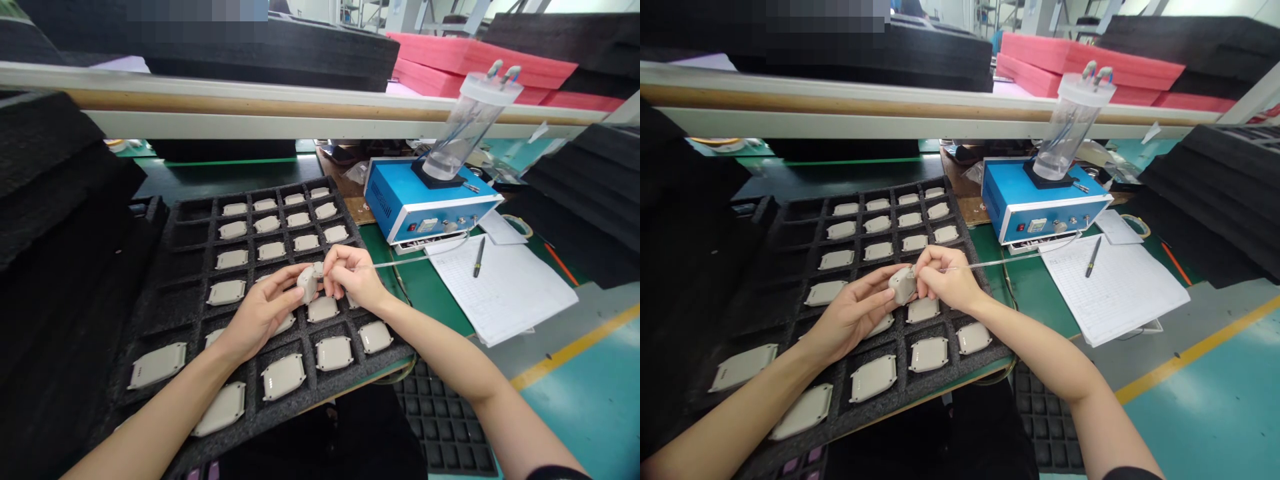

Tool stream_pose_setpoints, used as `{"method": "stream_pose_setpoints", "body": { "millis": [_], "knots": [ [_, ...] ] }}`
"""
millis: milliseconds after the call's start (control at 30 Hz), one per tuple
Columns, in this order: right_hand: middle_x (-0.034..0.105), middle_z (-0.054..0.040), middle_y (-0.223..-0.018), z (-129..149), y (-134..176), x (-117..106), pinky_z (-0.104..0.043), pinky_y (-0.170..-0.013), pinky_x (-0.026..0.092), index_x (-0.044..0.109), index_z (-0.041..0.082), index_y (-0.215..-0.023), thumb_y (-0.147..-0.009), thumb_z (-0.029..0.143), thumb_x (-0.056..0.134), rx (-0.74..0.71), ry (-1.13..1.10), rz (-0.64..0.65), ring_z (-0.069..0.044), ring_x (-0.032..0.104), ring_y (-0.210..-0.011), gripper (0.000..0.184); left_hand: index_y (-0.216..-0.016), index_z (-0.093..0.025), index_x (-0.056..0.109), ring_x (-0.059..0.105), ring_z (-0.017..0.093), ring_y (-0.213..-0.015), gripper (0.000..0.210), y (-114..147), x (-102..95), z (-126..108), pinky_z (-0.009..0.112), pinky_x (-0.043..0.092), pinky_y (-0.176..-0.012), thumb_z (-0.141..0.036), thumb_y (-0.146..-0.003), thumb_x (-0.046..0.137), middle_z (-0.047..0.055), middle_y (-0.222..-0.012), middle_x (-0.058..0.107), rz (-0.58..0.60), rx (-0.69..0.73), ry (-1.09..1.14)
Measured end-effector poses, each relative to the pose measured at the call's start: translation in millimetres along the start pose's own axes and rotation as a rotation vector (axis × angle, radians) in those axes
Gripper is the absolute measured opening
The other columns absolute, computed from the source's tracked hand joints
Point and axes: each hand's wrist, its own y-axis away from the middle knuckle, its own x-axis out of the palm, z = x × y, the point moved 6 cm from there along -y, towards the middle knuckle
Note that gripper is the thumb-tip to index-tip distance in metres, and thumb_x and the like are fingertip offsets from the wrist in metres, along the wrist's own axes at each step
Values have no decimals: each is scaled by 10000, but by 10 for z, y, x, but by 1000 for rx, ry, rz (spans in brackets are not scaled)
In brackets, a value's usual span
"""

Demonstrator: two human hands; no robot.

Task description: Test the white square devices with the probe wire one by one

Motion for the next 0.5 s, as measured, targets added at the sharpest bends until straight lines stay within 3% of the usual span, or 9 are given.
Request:
{"method": "stream_pose_setpoints", "body": {
  "millis": [500],
  "knots": [
    [568, 44, -419, 3, 1, 4, -149, -327, 333, 515, 161, -615, -602, 166, 478, 14, 11, -5, -62, 420, -302, 40, -1060, -226, 669, 608, 206, -994, 347, 15, 3, -31, 309, 450, -938, -253, -718, 719, 47, -1043, 678, -22, 15, -7]
  ]
}}
